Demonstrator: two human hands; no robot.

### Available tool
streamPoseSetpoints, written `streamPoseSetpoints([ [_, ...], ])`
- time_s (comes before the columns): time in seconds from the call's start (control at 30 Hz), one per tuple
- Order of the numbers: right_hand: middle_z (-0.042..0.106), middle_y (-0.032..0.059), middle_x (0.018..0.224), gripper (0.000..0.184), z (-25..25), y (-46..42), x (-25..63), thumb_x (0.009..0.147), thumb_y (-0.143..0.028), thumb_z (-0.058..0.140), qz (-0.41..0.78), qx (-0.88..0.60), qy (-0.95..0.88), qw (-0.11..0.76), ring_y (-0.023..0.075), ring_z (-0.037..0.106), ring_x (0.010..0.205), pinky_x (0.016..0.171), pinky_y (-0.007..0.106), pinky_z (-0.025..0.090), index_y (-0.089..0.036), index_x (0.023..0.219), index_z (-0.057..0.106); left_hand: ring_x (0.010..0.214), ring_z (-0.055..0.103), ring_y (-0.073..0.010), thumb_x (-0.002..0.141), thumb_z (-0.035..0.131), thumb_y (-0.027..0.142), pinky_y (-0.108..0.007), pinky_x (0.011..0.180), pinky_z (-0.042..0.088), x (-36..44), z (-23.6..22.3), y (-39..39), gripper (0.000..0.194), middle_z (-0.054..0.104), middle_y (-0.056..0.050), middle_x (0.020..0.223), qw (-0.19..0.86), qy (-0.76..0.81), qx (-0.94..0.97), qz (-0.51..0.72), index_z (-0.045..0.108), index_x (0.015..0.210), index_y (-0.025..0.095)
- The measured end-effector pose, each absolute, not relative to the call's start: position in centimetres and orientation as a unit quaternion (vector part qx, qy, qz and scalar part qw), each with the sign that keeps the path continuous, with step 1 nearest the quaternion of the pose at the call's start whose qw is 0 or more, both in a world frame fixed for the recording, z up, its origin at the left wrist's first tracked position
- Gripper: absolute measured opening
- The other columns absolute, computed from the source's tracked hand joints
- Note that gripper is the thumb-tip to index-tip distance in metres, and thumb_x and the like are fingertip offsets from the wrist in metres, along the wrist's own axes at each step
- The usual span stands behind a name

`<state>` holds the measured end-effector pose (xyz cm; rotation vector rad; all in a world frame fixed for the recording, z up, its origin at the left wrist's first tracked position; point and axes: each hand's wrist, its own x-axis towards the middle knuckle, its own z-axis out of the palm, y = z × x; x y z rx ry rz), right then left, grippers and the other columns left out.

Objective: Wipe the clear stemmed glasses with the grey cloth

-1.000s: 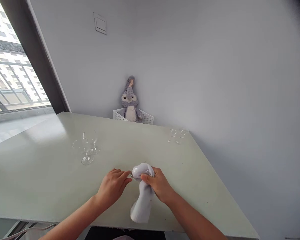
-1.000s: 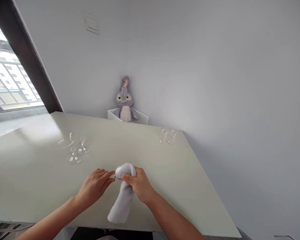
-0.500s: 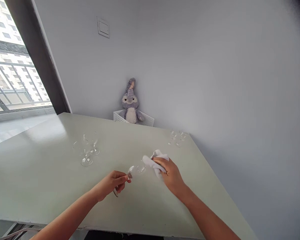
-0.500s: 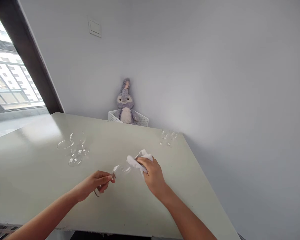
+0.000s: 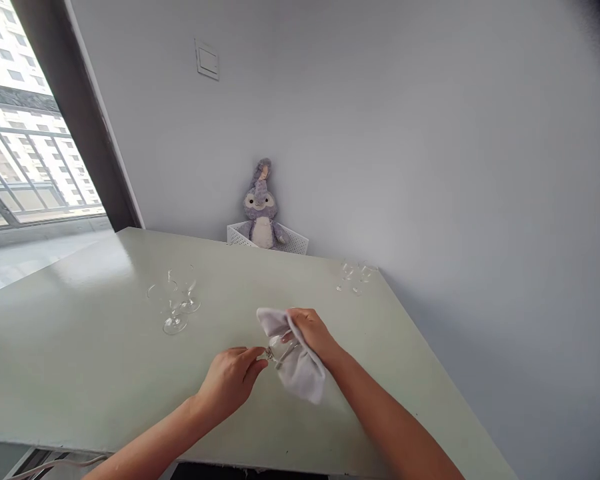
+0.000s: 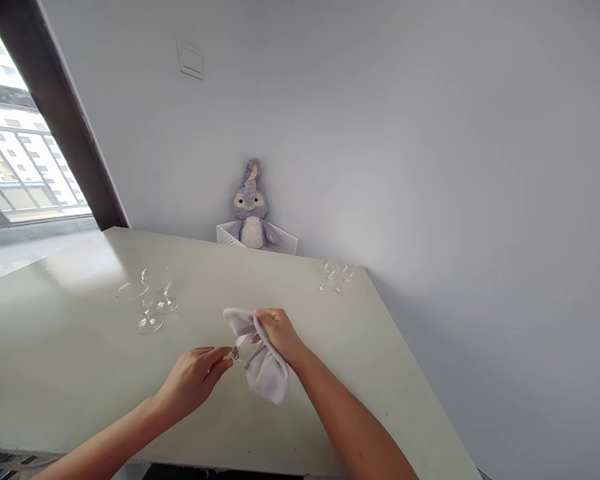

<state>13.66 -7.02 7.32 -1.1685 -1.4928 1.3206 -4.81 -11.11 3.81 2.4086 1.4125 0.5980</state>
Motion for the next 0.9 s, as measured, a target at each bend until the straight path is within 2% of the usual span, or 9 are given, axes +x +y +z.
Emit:
streamPoseSetpoints([
  [0.07,0.051,-0.0003,0.055,0.032,7.1,-6.7,12.9,0.077,-0.046,0.048,0.636,-0.451,-0.427,0.459,0.0143,0.052,0.052,0.052,0.028,0.043,-0.018,0.062,0.050,0.061,0.055,-0.0167,0.088,0.030,0.037,-0.025,0.056,0.034,-4.4,3.6,-10.8,0.032,0.058,-0.002,0.062,0.161,0.506,0.813,0.239,0.058,0.090,0.022],
  [0.17,0.052,0.0024,0.057,0.038,5.9,-7.4,10.8,0.077,-0.053,0.042,0.682,-0.422,-0.274,0.531,0.0173,0.053,0.054,0.052,0.031,0.044,-0.019,0.061,0.047,0.067,0.055,-0.0170,0.087,0.032,0.036,-0.026,0.060,0.038,-3.1,3.1,-10.5,0.028,0.058,-0.002,0.072,0.203,0.522,0.766,0.316,0.052,0.102,0.024],
  [0.27,0.054,0.0052,0.060,0.043,4.0,-8.8,8.3,0.081,-0.055,0.031,0.649,-0.429,-0.264,0.569,0.0201,0.055,0.061,0.055,0.033,0.045,-0.021,0.063,0.048,0.072,0.054,-0.0167,0.085,0.036,0.034,-0.027,0.063,0.040,-1.8,3.0,-10.4,0.021,0.056,-0.004,0.085,0.240,0.531,0.698,0.417,0.052,0.093,0.022],
  [0.33,0.057,0.0060,0.068,0.043,3.0,-9.7,7.2,0.084,-0.053,0.027,0.591,-0.445,-0.351,0.575,0.0205,0.056,0.069,0.060,0.033,0.045,-0.021,0.073,0.052,0.072,0.052,-0.0155,0.082,0.040,0.034,-0.026,0.062,0.041,-1.3,3.2,-10.5,0.018,0.053,-0.003,0.087,0.283,0.537,0.642,0.469,0.053,0.082,0.021],
  [0.5,0.059,0.0074,0.096,0.035,2.5,-10.6,7.6,0.091,-0.038,0.027,0.352,-0.470,-0.637,0.499,0.0194,0.053,0.089,0.075,0.032,0.042,-0.022,0.099,0.057,0.076,0.053,-0.0136,0.079,0.046,0.038,-0.025,0.067,0.044,-1.6,3.6,-10.3,0.019,0.047,-0.002,0.091,0.363,0.543,0.544,0.527,0.052,0.079,0.021],
  [0.63,0.061,0.0065,0.094,0.028,2.2,-10.3,10.0,0.090,-0.024,0.033,0.145,-0.452,-0.786,0.396,0.0203,0.050,0.095,0.087,0.038,0.034,-0.022,0.099,0.059,0.079,0.052,-0.0145,0.080,0.046,0.040,-0.028,0.069,0.045,-2.3,3.1,-9.6,0.022,0.045,-0.003,0.095,0.311,0.561,0.560,0.524,0.054,0.076,0.020],
  [0.7,0.063,0.0048,0.090,0.021,1.9,-10.0,11.2,0.088,-0.026,0.042,0.071,-0.441,-0.833,0.326,0.0221,0.048,0.097,0.092,0.044,0.027,-0.023,0.089,0.063,0.081,0.051,-0.0150,0.080,0.046,0.041,-0.028,0.069,0.046,-2.9,2.9,-8.9,0.023,0.044,-0.004,0.098,0.270,0.562,0.562,0.543,0.056,0.078,0.020],
  [0.8,0.061,0.0047,0.093,0.019,2.5,-9.5,12.8,0.079,-0.040,0.054,0.038,-0.476,-0.833,0.281,0.0242,0.046,0.097,0.088,0.044,0.029,-0.025,0.078,0.066,0.081,0.051,-0.0150,0.079,0.047,0.041,-0.028,0.066,0.045,-3.7,2.9,-8.0,0.023,0.043,-0.005,0.104,0.232,0.567,0.557,0.561,0.056,0.080,0.020],
  [0.9,0.057,0.0054,0.089,0.024,4.4,-8.9,13.3,0.077,-0.038,0.057,0.080,-0.514,-0.789,0.327,0.0198,0.047,0.086,0.077,0.035,0.037,-0.024,0.096,0.064,0.082,0.053,-0.0149,0.078,0.050,0.041,-0.029,0.071,0.045,-3.3,3.4,-7.8,0.023,0.044,-0.006,0.109,0.279,0.536,0.563,0.564,0.057,0.080,0.019],
])
